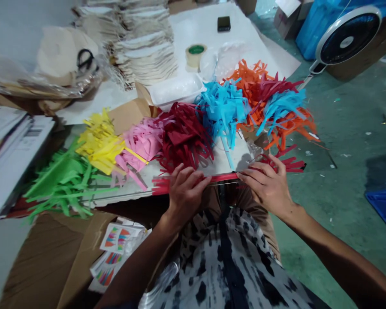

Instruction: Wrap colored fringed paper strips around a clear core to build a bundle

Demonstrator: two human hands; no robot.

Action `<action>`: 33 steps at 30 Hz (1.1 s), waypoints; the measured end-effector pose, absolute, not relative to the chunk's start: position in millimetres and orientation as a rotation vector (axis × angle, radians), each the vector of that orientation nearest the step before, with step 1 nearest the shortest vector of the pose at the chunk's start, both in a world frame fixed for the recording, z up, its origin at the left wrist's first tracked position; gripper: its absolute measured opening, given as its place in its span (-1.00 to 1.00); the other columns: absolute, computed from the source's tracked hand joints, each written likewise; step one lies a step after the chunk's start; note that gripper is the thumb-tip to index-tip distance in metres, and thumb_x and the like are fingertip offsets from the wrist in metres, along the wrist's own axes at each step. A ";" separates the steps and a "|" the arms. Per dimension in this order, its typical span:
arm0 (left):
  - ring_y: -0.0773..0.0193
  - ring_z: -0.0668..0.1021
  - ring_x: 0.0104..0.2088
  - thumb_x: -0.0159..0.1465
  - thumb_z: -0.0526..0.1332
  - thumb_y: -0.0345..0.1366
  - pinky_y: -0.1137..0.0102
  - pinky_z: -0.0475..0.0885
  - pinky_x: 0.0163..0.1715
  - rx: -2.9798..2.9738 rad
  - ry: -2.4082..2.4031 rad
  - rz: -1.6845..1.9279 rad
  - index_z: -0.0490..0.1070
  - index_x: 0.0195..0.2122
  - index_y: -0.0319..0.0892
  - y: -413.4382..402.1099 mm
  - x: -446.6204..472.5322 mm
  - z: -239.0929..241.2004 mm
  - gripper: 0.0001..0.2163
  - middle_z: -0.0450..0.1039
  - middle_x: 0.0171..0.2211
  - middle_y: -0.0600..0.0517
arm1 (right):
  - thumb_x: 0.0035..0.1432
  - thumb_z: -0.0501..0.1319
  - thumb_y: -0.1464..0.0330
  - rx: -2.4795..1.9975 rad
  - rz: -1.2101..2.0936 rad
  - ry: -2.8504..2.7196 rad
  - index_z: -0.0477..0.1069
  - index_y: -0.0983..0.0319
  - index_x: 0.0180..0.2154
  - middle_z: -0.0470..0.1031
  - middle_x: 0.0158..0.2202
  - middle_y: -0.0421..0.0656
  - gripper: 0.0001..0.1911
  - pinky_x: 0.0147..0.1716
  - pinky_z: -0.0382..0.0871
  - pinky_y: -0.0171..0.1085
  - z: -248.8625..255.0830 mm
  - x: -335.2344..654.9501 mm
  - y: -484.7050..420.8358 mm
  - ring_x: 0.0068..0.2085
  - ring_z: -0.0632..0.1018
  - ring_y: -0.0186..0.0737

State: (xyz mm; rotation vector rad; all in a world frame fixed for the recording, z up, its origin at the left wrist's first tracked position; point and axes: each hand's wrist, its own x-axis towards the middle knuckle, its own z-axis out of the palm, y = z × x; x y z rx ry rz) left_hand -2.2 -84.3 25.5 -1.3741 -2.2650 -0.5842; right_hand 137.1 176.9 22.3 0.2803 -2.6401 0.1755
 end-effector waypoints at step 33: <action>0.23 0.50 -0.21 0.49 0.20 -0.30 0.35 0.42 -0.17 -1.570 -2.392 -0.942 0.55 -0.23 -0.15 -38.0 2.6 25.4 -0.83 0.59 -0.25 0.00 | 0.46 0.22 0.32 0.294 0.140 -2.697 0.54 0.18 -0.13 0.64 -0.20 -0.19 -0.86 0.44 0.02 0.23 25.1 116.6 178.1 0.02 0.55 -0.10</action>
